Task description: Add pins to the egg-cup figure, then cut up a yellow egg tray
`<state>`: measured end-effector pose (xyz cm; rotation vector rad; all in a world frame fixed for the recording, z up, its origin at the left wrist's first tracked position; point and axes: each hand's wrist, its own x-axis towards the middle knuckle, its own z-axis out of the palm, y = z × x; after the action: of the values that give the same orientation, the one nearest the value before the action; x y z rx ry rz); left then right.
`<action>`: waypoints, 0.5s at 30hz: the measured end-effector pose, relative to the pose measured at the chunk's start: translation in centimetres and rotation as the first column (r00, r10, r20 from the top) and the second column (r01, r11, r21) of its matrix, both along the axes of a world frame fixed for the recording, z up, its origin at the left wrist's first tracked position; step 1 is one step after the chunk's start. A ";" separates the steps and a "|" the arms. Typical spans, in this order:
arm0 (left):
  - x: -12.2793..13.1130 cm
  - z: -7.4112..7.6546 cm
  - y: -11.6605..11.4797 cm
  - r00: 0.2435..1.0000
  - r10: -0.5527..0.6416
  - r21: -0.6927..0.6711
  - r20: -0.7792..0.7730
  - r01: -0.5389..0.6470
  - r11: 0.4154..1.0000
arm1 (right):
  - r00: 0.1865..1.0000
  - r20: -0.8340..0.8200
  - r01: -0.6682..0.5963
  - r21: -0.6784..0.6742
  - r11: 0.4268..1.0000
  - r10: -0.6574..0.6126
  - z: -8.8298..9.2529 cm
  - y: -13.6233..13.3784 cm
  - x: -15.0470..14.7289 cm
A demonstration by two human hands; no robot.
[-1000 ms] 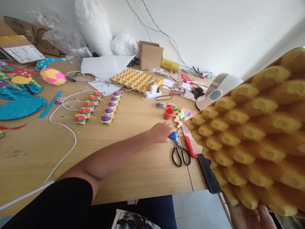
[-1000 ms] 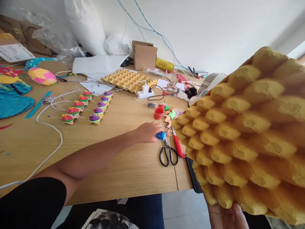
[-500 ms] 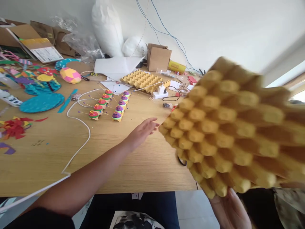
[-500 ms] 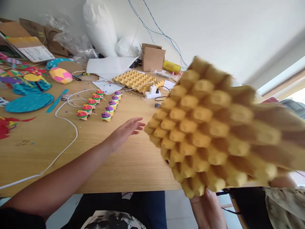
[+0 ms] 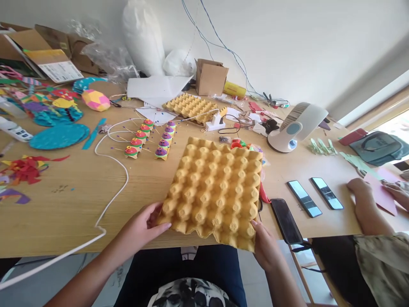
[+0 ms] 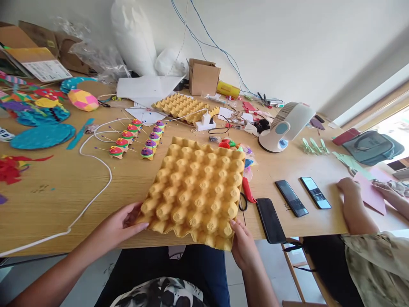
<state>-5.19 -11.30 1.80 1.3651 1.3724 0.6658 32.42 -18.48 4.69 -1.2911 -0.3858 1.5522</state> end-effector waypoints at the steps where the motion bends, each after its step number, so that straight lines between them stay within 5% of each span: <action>1: -0.6 -0.2 -0.5 1.000 0.007 0.002 -0.009 -0.007 1.000 | 0.999 0.022 -0.027 -0.001 1.000 0.027 -0.1 0.5 -0.3; 9: -2.3 -1.2 -1.3 0.976 0.009 0.138 -0.220 0.022 0.990 | 0.989 0.125 -0.075 -0.011 0.997 0.076 0.8 3.0 -1.0; 15: -0.8 -0.5 -0.3 0.983 -0.017 0.163 -0.185 0.048 0.985 | 0.997 0.050 -0.058 0.059 0.997 0.055 1.8 2.8 -0.2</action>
<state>-5.99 -11.59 1.32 1.6123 1.4612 0.6585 32.21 -15.64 6.53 -1.2827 -0.5005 1.5470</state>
